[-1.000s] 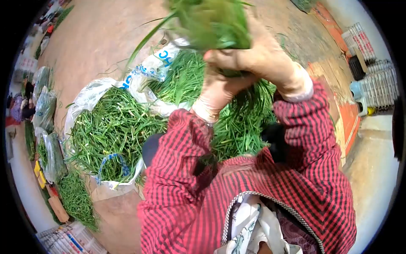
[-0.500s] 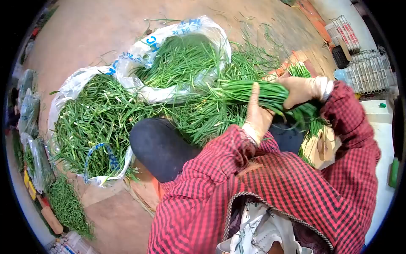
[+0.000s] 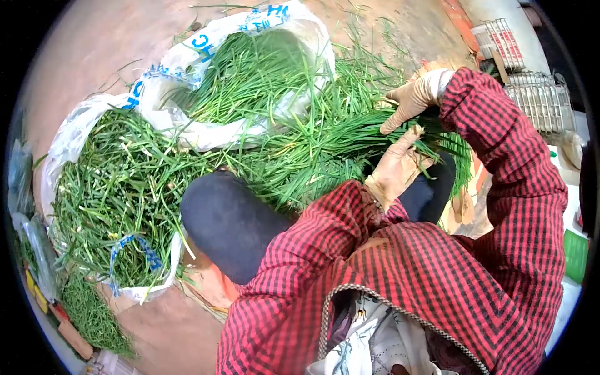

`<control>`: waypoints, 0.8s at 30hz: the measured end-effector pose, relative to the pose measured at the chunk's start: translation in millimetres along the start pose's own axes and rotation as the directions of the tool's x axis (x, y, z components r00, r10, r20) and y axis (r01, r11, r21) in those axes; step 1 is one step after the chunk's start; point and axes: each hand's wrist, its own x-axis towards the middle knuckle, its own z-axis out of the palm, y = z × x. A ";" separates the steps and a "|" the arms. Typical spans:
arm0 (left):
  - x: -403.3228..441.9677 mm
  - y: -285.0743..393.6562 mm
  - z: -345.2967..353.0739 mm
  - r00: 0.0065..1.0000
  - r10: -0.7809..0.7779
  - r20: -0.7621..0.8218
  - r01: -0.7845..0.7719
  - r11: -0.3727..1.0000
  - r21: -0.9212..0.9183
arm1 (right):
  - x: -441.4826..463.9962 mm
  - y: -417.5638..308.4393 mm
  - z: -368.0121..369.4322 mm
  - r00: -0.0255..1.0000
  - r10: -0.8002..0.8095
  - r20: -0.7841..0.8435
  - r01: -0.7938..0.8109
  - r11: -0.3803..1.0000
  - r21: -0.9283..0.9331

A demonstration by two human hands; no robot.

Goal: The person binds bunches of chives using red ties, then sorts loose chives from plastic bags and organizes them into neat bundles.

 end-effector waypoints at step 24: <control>-19.1 5.5 0.8 0.971 -0.169 -0.167 0.236 0.751 0.617 | -37.2 76.8 -37.7 0.669 -0.200 -0.716 -0.020 0.958 -0.286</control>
